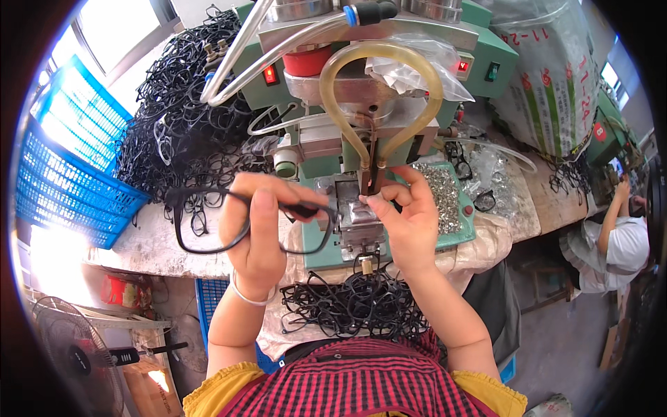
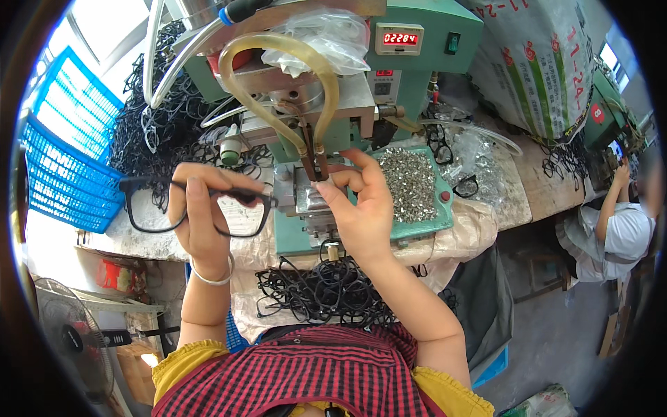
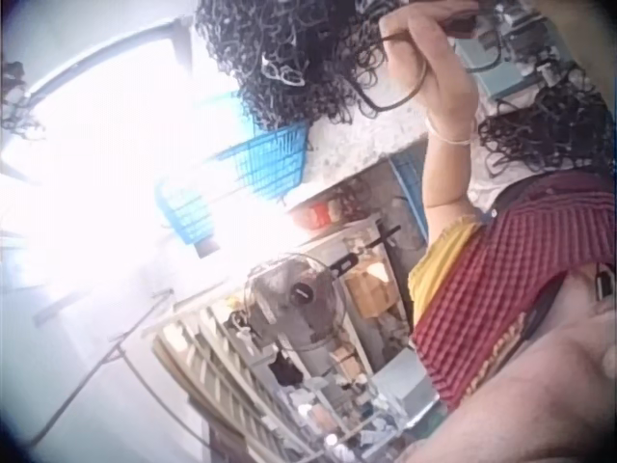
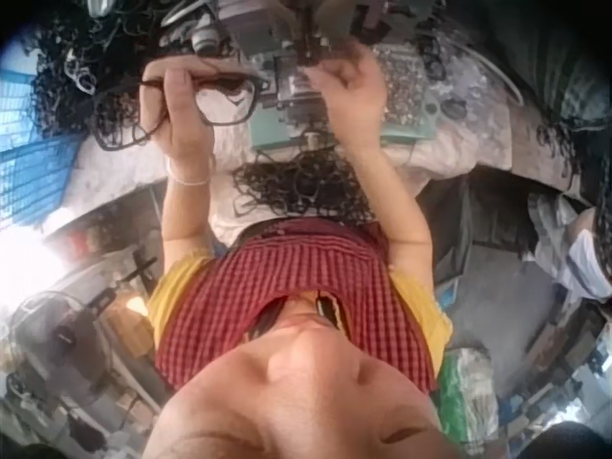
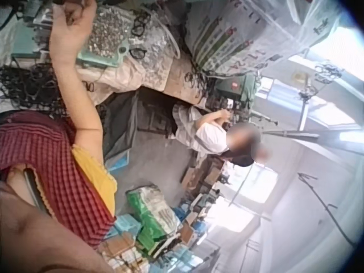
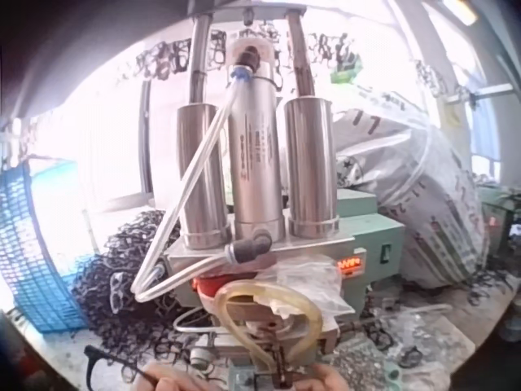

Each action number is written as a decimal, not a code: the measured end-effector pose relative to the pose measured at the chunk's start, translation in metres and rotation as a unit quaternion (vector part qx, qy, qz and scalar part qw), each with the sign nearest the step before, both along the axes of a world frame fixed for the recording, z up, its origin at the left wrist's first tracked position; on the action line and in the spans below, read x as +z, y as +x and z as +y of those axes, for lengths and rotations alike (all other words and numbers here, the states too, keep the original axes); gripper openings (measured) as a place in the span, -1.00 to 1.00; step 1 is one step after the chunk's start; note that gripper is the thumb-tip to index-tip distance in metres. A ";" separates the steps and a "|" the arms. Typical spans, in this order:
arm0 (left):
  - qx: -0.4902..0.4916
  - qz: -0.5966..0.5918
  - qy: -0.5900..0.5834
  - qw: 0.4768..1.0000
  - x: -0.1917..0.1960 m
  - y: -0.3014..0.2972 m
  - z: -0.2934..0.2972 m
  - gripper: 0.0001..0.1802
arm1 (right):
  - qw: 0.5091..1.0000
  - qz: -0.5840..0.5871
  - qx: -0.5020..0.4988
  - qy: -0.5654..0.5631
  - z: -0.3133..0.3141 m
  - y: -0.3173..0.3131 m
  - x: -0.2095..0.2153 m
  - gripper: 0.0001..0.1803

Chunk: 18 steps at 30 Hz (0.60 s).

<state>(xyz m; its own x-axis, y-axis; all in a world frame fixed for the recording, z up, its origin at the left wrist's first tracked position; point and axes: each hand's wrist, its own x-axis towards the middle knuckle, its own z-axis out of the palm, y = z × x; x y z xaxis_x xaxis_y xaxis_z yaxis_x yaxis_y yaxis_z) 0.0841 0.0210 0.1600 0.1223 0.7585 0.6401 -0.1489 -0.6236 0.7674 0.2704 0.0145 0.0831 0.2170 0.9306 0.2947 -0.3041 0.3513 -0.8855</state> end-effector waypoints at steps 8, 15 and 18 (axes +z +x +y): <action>0.098 -0.038 0.057 0.993 0.003 0.006 0.021 -0.72 | 0.999 0.021 -0.029 -0.011 -0.004 -0.011 -0.009 -0.52; 0.089 -0.043 0.049 0.994 0.007 0.006 0.022 -0.72 | 0.994 0.101 -0.041 -0.016 0.000 -0.020 -0.012 -0.59; 0.085 -0.031 0.043 0.995 0.009 0.004 0.022 -0.72 | 0.992 0.118 -0.034 -0.019 -0.002 -0.022 -0.012 -0.65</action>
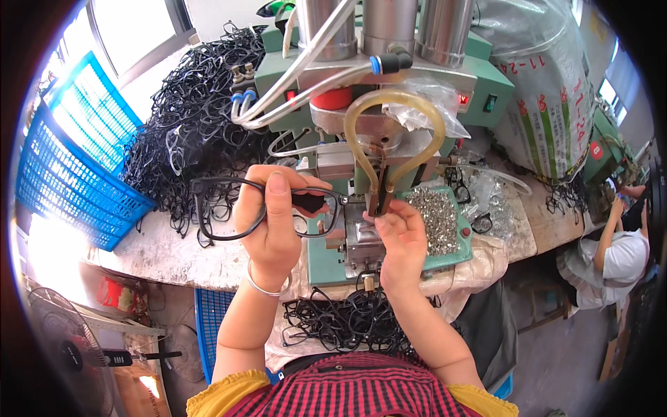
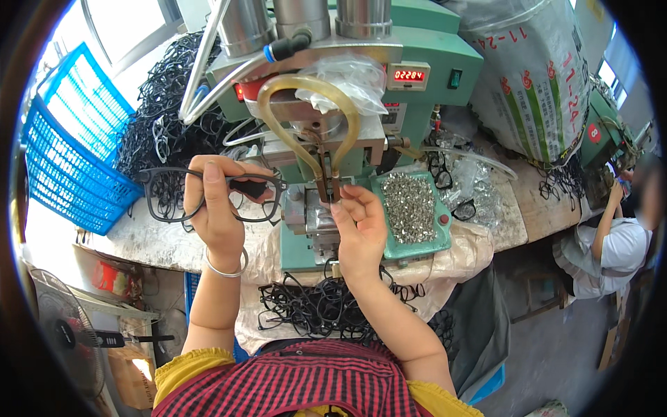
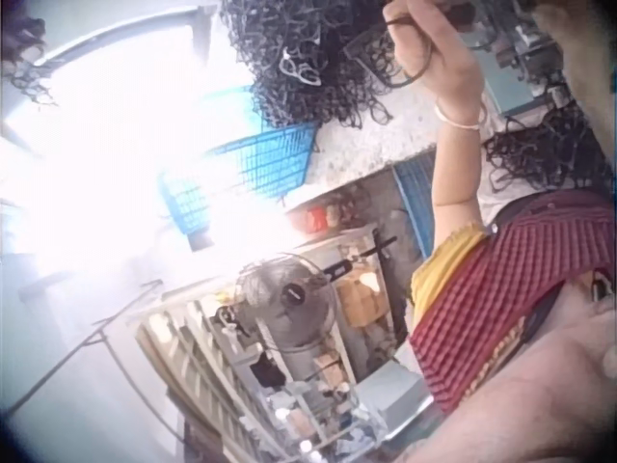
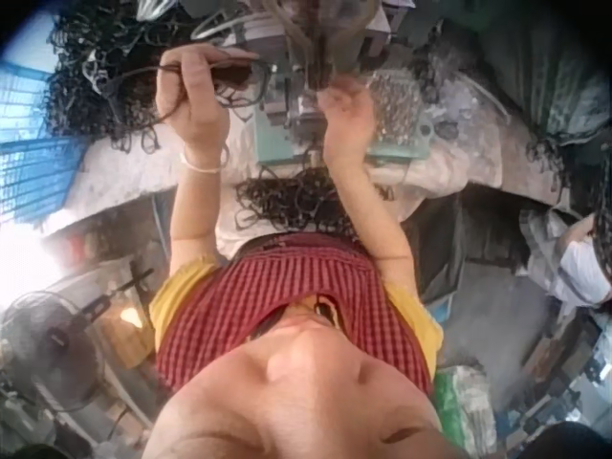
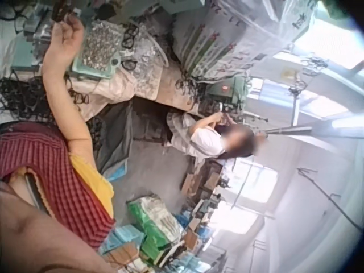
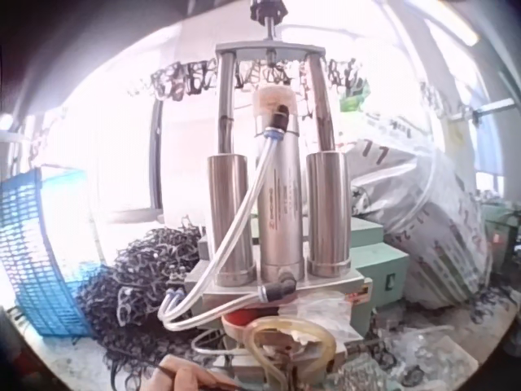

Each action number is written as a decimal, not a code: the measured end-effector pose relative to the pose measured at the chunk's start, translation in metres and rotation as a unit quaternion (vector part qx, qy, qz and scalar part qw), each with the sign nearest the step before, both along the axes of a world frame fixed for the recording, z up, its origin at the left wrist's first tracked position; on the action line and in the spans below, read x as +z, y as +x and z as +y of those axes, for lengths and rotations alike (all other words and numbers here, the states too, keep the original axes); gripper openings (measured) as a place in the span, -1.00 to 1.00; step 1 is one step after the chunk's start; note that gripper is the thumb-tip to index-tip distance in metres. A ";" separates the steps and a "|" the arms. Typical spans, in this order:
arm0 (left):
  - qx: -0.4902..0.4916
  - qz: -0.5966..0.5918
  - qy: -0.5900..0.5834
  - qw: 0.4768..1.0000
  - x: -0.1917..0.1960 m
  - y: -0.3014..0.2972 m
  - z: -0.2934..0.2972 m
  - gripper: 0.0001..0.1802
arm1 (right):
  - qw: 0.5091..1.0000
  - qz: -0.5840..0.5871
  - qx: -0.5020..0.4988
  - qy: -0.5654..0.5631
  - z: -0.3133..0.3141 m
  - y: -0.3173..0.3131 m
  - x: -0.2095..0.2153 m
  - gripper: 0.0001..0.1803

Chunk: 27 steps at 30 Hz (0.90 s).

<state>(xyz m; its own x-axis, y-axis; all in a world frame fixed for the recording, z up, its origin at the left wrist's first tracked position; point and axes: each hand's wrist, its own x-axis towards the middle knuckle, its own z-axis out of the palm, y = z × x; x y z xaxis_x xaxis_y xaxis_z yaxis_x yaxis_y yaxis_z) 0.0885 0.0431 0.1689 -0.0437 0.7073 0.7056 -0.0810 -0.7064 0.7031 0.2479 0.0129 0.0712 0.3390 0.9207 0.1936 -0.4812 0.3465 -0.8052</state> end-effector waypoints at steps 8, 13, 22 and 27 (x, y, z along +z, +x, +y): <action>0.002 -0.002 -0.018 1.000 0.002 0.003 -0.003 -0.70 | 0.999 0.052 -0.009 -0.005 -0.001 -0.003 0.000 -0.64; 0.004 -0.004 -0.017 1.000 0.001 0.001 -0.002 -0.70 | 0.998 0.057 -0.002 -0.004 -0.004 -0.005 0.004 -0.62; 0.023 0.006 -0.009 1.000 0.001 0.004 -0.002 -0.69 | 0.999 0.051 -0.011 -0.006 -0.003 -0.007 0.001 -0.58; -0.100 0.036 -0.066 0.992 -0.004 0.001 -0.034 -0.70 | 0.980 -0.199 -0.006 -0.010 -0.028 0.011 0.022 -0.50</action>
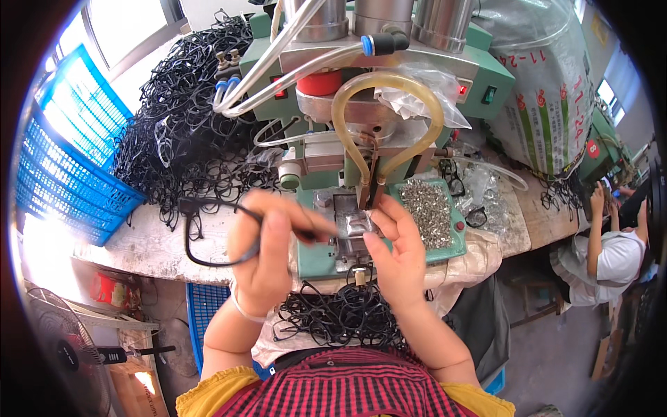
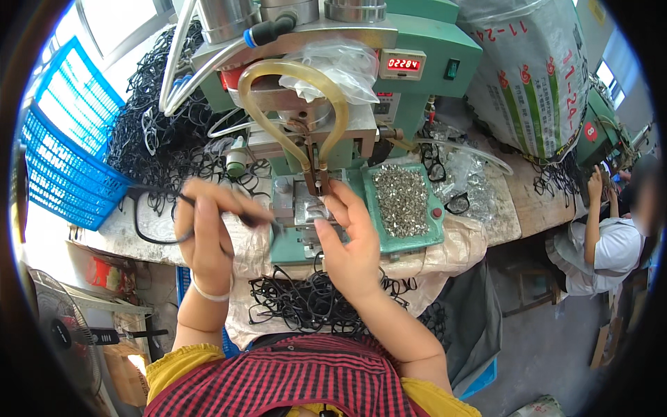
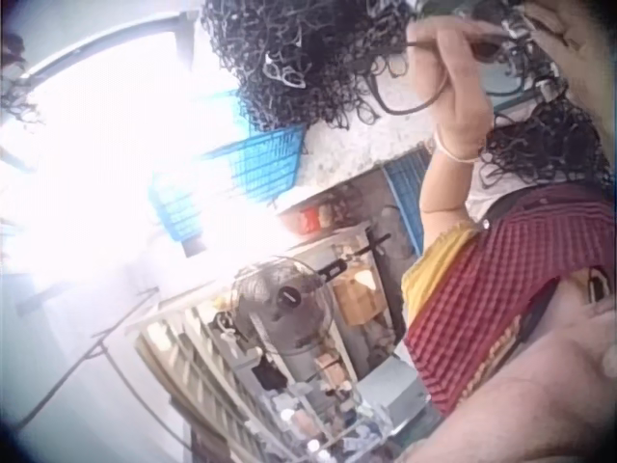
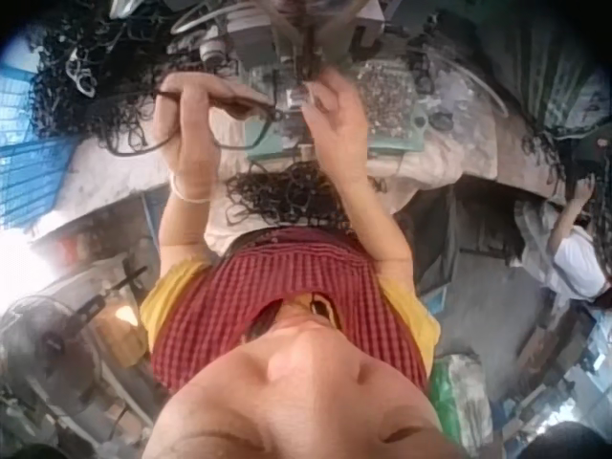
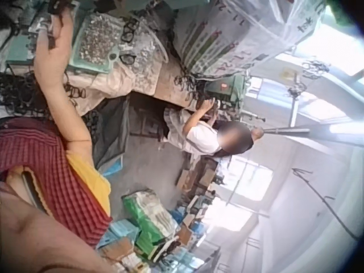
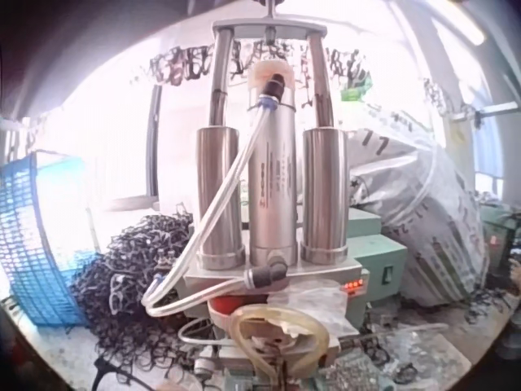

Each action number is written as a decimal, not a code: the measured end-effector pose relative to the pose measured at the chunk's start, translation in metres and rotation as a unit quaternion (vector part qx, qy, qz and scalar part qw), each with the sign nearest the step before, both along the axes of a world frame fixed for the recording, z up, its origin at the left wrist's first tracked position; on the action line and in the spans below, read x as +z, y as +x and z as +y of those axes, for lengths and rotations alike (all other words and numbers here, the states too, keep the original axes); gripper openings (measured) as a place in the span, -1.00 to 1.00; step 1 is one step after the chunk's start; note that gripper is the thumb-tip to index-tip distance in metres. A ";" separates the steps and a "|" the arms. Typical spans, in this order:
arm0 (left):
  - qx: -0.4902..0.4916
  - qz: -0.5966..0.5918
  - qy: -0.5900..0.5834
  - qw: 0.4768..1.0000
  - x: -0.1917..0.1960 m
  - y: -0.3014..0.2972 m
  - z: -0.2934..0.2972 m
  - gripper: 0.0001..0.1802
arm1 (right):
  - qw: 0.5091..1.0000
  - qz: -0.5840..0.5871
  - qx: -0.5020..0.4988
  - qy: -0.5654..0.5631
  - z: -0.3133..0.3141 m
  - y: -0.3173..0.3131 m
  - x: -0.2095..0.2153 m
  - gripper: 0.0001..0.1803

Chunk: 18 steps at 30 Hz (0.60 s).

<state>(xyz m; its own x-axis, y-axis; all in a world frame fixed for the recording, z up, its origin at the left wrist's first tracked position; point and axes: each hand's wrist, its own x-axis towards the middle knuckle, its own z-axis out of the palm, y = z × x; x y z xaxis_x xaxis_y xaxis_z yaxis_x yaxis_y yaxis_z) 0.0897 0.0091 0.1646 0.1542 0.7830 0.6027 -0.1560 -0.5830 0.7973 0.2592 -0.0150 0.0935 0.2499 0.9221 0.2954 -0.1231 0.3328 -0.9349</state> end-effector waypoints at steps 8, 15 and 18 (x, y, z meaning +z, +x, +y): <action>-0.400 -0.083 -0.555 0.725 -0.069 0.021 -0.020 -0.64 | 0.758 -0.567 -0.316 -0.057 -0.027 0.122 -0.080 -0.75; -0.363 -0.092 -0.584 0.721 -0.066 0.040 -0.009 -0.67 | 0.806 -0.500 -0.317 0.015 0.028 0.123 -0.074 -0.87; -0.355 -0.091 -0.587 0.722 -0.069 0.043 -0.009 -0.67 | 0.802 -0.521 -0.293 -0.008 0.036 0.122 -0.081 -0.88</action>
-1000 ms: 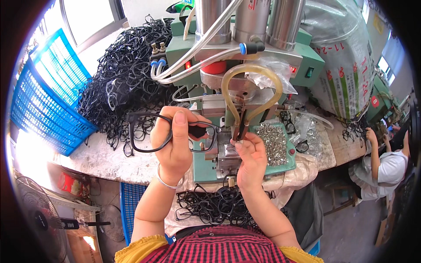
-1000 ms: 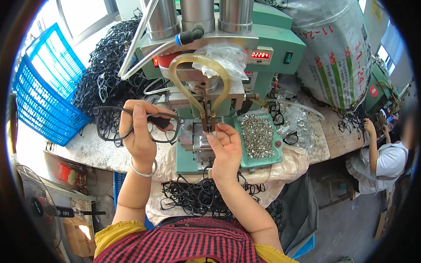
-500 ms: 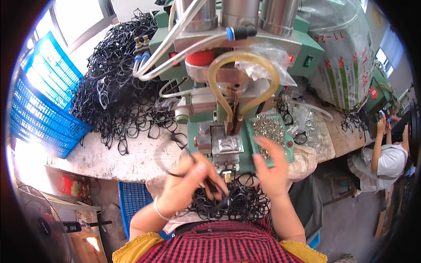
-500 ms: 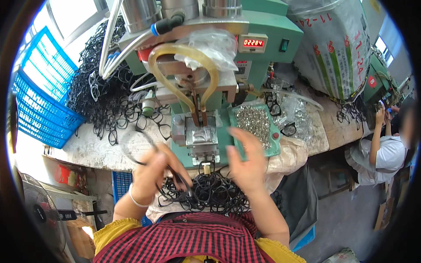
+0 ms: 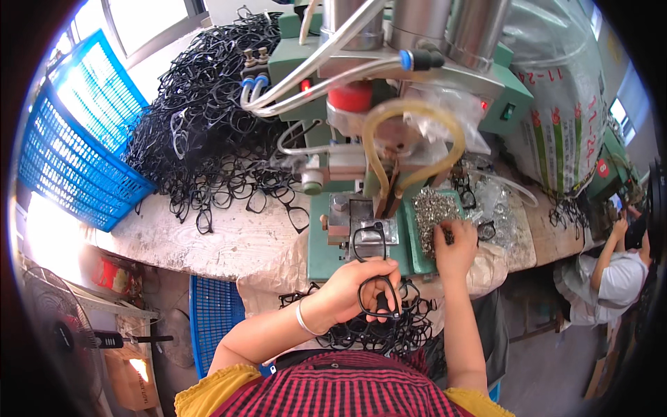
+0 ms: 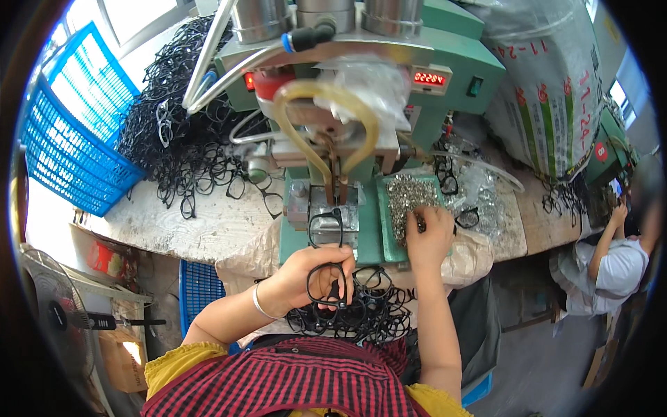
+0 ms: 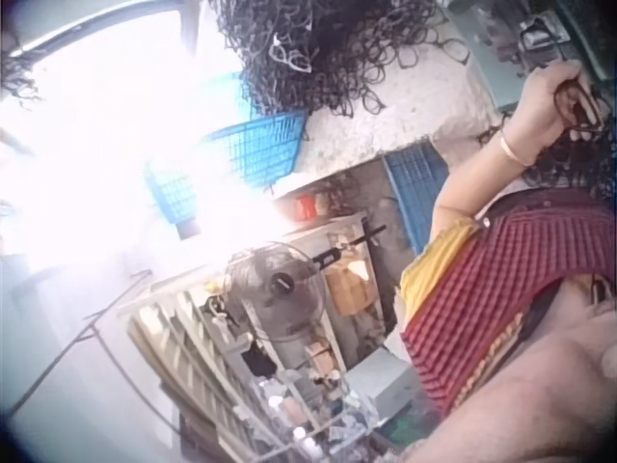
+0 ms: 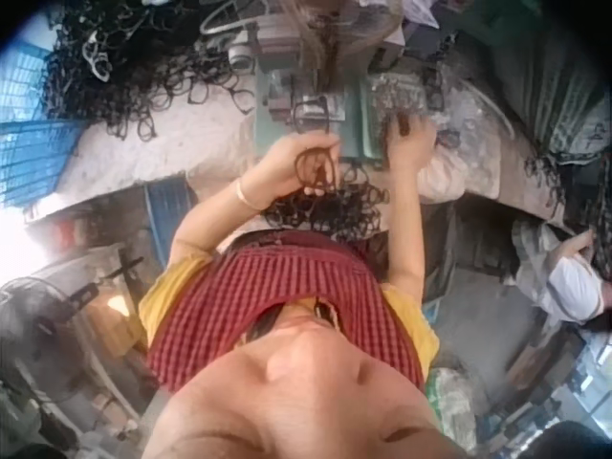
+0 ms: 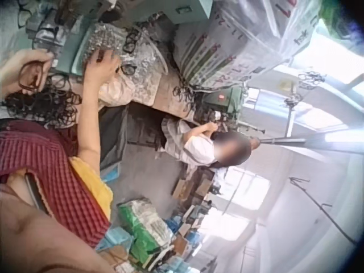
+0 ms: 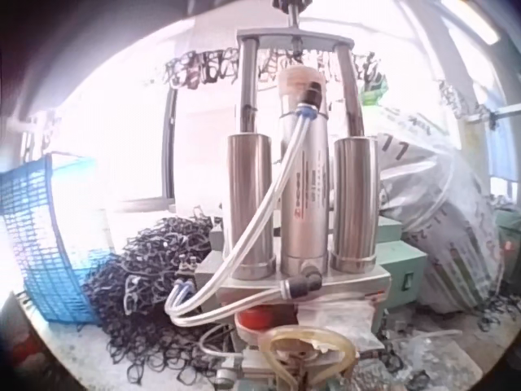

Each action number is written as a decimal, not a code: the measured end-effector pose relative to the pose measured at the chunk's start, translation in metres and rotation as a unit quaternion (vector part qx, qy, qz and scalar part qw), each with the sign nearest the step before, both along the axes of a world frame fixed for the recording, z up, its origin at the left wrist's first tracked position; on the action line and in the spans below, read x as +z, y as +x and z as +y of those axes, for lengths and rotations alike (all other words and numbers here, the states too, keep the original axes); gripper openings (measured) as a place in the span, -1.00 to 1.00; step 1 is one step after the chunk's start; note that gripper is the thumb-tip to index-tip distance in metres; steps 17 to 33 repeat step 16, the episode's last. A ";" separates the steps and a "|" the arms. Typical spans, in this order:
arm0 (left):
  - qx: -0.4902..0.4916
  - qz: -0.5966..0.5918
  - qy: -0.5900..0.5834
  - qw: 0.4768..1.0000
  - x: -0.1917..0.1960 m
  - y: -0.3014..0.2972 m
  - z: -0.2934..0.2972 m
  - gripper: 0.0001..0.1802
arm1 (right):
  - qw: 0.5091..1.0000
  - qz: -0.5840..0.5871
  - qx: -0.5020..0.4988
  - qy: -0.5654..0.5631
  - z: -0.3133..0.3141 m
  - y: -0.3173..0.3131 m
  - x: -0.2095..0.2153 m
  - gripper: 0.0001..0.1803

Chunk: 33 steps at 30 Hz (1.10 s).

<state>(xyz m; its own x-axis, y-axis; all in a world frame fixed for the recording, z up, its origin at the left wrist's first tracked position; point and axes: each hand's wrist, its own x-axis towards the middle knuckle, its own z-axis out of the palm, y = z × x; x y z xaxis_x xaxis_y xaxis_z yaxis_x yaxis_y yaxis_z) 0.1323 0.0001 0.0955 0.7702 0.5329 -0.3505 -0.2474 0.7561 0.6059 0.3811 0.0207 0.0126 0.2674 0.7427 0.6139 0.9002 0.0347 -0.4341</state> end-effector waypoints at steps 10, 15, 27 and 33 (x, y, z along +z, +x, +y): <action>-0.066 0.011 0.090 0.994 -0.017 -0.028 -0.007 -0.46 | 0.988 -0.112 0.106 0.027 0.027 0.006 -0.001 -0.85; 0.423 0.267 0.294 0.814 -0.025 -0.097 -0.020 -0.92 | 0.886 0.454 0.046 0.083 -0.010 0.013 -0.028 -0.80; 0.418 0.271 0.283 0.820 -0.029 -0.095 -0.026 -0.92 | 0.848 0.520 0.031 0.102 -0.011 0.015 -0.033 -0.78; 0.418 0.271 0.283 0.820 -0.029 -0.095 -0.026 -0.92 | 0.848 0.520 0.031 0.102 -0.011 0.015 -0.033 -0.78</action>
